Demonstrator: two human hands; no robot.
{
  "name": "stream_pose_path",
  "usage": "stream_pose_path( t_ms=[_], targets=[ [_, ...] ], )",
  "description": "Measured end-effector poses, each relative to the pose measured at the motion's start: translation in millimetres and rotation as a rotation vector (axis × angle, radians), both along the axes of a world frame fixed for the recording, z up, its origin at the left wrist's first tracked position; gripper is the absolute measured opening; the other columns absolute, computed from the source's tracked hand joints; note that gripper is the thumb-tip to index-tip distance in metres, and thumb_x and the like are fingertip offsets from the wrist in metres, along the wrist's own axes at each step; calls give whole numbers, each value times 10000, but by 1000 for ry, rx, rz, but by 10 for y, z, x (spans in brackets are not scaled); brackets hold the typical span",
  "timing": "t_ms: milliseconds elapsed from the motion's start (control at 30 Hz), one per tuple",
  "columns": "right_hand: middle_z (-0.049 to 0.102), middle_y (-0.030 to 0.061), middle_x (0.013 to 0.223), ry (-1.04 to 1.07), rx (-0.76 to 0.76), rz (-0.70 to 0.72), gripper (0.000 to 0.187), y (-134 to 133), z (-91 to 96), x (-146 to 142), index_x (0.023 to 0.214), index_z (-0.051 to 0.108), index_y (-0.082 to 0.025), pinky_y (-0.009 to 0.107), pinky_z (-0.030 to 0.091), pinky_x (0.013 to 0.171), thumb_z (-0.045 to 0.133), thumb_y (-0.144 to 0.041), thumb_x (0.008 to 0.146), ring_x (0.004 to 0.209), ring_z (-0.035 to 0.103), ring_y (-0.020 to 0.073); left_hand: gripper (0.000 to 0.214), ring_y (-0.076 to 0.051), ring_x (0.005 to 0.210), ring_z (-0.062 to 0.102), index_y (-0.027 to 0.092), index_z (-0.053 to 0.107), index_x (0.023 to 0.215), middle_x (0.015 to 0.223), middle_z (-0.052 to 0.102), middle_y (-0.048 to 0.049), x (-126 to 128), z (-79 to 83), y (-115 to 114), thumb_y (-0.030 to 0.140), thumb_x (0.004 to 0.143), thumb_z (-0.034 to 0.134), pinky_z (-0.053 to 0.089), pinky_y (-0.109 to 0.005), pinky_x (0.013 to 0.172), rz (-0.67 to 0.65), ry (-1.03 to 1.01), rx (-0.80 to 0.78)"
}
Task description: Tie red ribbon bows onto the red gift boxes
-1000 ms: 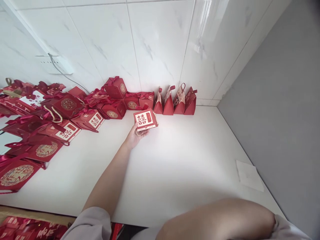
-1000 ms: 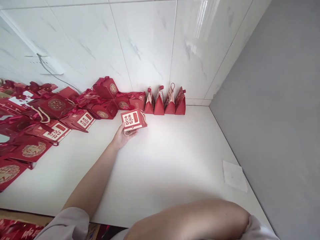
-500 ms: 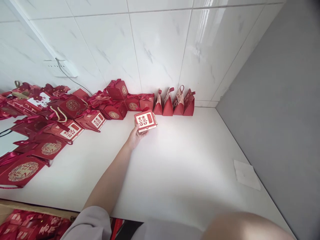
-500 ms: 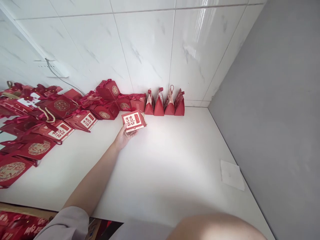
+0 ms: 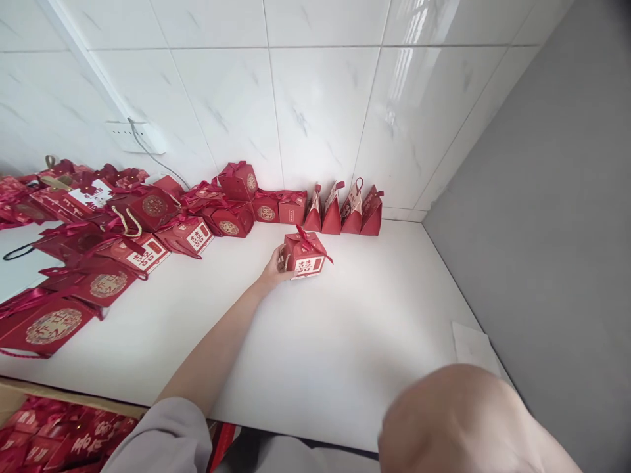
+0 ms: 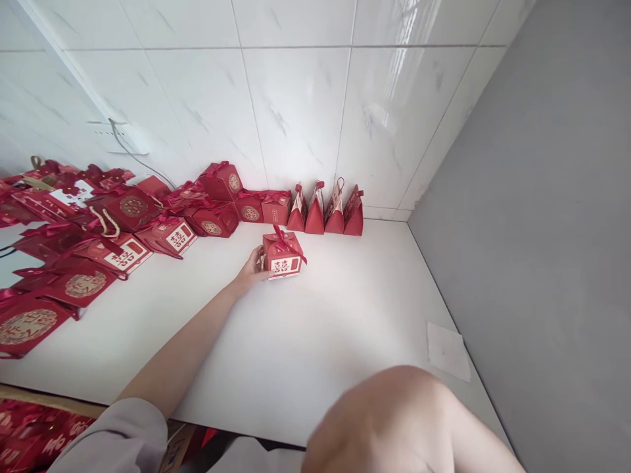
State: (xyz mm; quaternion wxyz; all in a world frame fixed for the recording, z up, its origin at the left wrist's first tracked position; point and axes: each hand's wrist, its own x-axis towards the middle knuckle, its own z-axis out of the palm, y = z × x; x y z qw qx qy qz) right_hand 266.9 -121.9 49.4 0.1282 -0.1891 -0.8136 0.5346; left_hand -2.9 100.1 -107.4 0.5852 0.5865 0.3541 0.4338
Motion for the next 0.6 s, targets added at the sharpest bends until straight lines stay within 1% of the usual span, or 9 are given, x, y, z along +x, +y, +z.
stream_pose_path(
  t_ms=[67,133,200,233,267,333,433,533,600],
  targets=[
    [668,50,906,-21,-29,-91,400,188,29,72,1011,694,-257,316,565,733,634,-593,802,922,649,228,1003,-367,1369,420,218,349,1452,1541,356,-163,-27,53,-40,243,586,854,406,-462,1096,-66,40,13],
    [674,62,966,-36,-62,-174,407,358,6,171,1054,680,-240,329,549,789,629,-572,825,946,642,221,979,-383,1351,439,179,404,1434,1475,457,-170,-68,137,-90,227,566,854,396,-482,1099,-152,82,-7],
    [674,74,1029,-57,-101,-246,393,491,-85,283,1085,665,-222,340,528,834,623,-535,851,960,637,213,896,-369,1299,500,186,456,1414,1410,542,-144,-128,226,-131,215,595,817,434,-475,1060,-228,192,-40],
    [671,80,1063,-72,-123,-281,376,546,-157,328,1097,656,-215,345,516,856,616,-511,868,969,634,209,844,-356,1263,536,201,485,1396,1381,573,-127,-164,264,-143,212,609,791,466,-463,1021,-214,265,-56],
    [664,84,1097,-89,-144,-325,354,597,-246,359,1110,644,-211,349,502,877,603,-483,889,983,630,206,794,-342,1232,562,213,512,1374,1364,590,-114,-202,293,-149,214,621,761,495,-445,979,-161,335,-68],
    [652,79,1118,-68,-124,-513,325,704,-465,356,1097,628,-214,350,484,873,580,-473,907,1001,612,206,699,-314,1189,593,219,551,1324,1355,593,-107,-273,327,-155,233,641,702,521,-409,919,34,426,-72],
    [635,72,1110,52,-92,-763,352,910,-841,197,1089,604,-213,380,468,902,572,-509,902,983,607,209,562,-269,1151,607,208,557,1280,1340,583,-109,-319,342,-205,298,727,594,496,-383,930,291,480,-44],
    [598,96,1235,307,-90,-1009,404,1155,-1163,-34,1103,564,-221,402,417,1028,612,-542,862,1186,560,240,444,-237,1004,644,212,569,1216,1228,625,-105,-250,361,-362,426,834,495,484,-373,882,475,534,-21],
    [486,90,1433,401,-103,-1057,468,1291,-1307,-150,1195,518,-259,405,356,1105,615,-564,854,1346,447,237,465,-214,839,657,219,567,1185,1085,670,-89,-166,384,-504,541,878,430,489,-354,779,508,552,-27]
  ],
)
